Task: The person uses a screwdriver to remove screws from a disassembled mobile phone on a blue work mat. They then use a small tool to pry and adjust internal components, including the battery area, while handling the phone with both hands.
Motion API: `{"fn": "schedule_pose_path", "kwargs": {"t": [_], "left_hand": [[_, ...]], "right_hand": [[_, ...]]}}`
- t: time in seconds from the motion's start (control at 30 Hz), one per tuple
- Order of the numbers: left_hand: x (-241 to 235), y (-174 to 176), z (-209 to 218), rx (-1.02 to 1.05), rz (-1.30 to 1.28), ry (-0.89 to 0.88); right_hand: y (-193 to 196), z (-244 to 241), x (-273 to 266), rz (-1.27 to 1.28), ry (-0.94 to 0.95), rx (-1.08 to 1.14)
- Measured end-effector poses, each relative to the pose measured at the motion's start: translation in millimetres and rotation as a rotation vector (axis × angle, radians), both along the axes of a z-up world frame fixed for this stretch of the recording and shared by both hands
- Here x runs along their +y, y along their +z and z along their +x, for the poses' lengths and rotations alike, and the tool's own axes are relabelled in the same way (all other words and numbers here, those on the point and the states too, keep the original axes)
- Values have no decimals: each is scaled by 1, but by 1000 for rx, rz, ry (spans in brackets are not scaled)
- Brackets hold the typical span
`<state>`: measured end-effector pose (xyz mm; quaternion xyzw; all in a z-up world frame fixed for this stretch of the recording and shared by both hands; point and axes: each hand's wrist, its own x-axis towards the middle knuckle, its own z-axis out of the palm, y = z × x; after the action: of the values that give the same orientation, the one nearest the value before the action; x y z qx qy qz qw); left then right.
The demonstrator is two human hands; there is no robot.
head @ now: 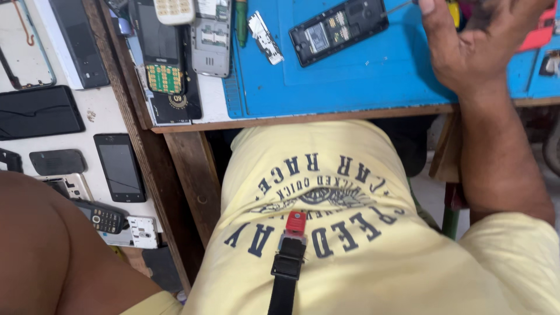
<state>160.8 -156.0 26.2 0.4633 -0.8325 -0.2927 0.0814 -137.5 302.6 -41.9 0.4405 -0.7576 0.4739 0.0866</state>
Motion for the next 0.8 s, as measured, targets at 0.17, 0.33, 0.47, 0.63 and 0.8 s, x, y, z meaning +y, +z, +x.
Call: {"fn": "schedule_pose_path", "kwargs": {"t": [0.17, 0.33, 0.47, 0.63, 0.8], "left_hand": [[-9, -2, -46, 71, -75, 9], [25, -3, -59, 264, -75, -62], [42, 44, -63, 604, -172, -151], [80, 132, -82, 935, -283, -524], [128, 136, -149, 720, -367, -1020]], "right_hand": [[43, -6, -30, -59, 91, -45], [40, 8, -24, -47, 94, -91], [51, 2, -35, -76, 99, -89], [58, 6, -45, -112, 114, -132], [67, 10, -49, -46, 117, -143]]}}
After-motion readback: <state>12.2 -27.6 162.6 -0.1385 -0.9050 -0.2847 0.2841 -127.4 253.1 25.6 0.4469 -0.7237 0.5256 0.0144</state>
